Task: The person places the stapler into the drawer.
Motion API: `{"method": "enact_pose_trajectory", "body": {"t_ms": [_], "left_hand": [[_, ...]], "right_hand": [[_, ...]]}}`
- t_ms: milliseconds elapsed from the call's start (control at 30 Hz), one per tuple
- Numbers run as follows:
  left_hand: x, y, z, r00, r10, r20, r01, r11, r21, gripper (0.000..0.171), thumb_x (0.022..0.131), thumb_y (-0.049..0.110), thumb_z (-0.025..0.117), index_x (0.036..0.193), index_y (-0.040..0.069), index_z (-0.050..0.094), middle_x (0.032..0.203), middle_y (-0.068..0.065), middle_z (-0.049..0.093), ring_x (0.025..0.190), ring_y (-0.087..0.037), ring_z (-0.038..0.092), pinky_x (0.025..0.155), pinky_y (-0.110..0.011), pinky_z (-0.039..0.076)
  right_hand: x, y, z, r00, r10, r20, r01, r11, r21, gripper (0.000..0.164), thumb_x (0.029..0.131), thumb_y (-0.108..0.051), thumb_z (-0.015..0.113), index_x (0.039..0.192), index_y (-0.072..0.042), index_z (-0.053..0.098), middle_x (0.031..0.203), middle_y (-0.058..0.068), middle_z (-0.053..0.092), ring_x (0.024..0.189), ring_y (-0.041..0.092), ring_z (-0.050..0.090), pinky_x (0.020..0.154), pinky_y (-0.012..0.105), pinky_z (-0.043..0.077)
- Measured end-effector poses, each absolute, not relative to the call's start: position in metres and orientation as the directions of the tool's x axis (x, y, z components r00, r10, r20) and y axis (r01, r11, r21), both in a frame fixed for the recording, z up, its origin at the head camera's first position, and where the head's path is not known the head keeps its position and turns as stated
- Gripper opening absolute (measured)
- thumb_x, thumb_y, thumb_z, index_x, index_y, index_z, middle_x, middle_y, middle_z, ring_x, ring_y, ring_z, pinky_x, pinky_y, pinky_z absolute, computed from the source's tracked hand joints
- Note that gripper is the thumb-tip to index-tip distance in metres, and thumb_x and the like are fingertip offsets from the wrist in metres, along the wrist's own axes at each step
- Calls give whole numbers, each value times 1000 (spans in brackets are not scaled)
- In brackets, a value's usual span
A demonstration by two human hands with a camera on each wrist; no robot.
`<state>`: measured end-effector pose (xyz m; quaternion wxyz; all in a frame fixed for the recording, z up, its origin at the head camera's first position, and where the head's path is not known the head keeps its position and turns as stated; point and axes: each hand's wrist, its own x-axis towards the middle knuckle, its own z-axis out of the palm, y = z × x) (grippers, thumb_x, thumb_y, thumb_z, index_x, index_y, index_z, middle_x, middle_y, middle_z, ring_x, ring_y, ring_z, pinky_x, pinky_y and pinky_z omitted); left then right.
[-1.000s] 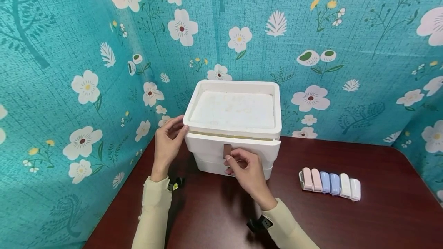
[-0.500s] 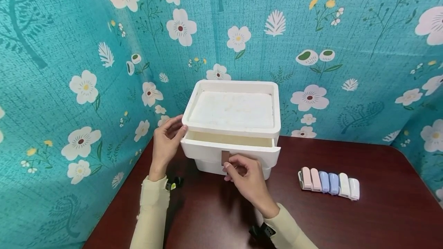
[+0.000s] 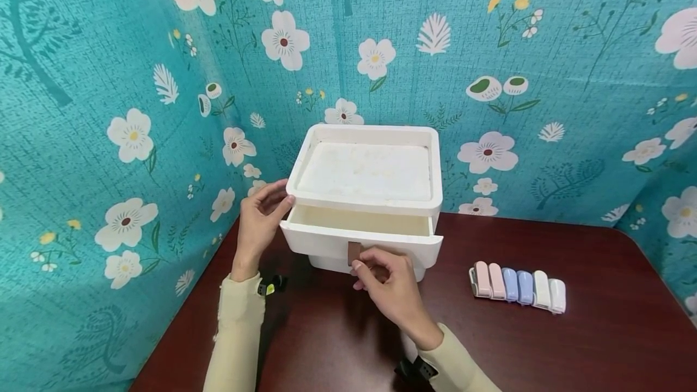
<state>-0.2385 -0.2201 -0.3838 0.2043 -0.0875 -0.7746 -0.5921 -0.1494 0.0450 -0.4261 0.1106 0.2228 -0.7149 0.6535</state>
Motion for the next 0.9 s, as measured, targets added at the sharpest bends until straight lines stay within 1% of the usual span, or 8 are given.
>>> {"method": "enact_pose_trajectory", "body": {"t_ms": [67,133,267,367,600,733,833,900], "left_hand": [[-238,-220,-383,-902,-110,418,374,284,883,42,94,15,79,134,6,70,130,-17,72,114,-29,73,97,-32,61],[-238,-220,-383,-903,-112,415,371,286,884,41,94,15,79,133,6,70,129,-18,72,111,-23,74,95,-28,61],[-239,-221,-383,-904,-106,415,375,270,887,41,93,14,79,132,4,70,127,-21,72,102,-8,73,88,-20,62],[-240,-222,-382,-902,-98,420,385,257,887,42,93,13,79,133,3,70,128,-22,71,100,-2,72,87,-17,61],[-243,-225,-383,-894,-83,439,408,253,877,42,92,9,80,133,3,70,131,-21,70,101,0,72,86,-15,61],[-246,-226,-385,-885,-62,462,434,253,865,42,92,8,79,133,3,70,131,-21,70,103,-2,72,88,-17,61],[-248,-228,-386,-879,-53,475,448,255,857,41,93,8,78,133,3,70,131,-22,70,103,-3,72,88,-18,61],[-249,-228,-387,-876,-48,480,453,259,853,41,93,7,78,133,3,70,130,-22,70,103,-3,72,89,-18,61]], "right_hand": [[-148,45,-426,-871,-180,456,-471,44,-881,7,98,-5,70,93,-2,75,79,16,77,57,13,73,56,35,64],[-147,46,-426,-869,-183,460,-474,44,-879,7,98,-5,70,93,-1,75,78,15,77,56,13,73,55,34,64],[-145,46,-426,-869,-183,459,-473,42,-880,8,98,-5,70,93,-1,75,79,15,77,57,14,73,55,36,64],[-144,47,-426,-866,-184,465,-479,42,-877,8,98,-5,70,94,-1,75,79,15,77,57,14,73,55,38,65],[-142,47,-426,-862,-198,467,-484,47,-874,7,98,-4,69,93,-1,74,78,15,76,58,7,72,55,33,64],[-141,47,-426,-854,-199,481,-499,50,-865,7,98,-2,69,93,0,73,78,15,76,57,10,72,55,31,63],[-139,47,-426,-856,-201,477,-495,51,-867,7,97,-2,69,92,-4,73,78,13,76,57,13,73,55,32,64],[-138,47,-425,-859,-201,470,-489,54,-871,8,97,-2,70,91,-6,73,78,12,76,57,11,72,54,33,64]]}}
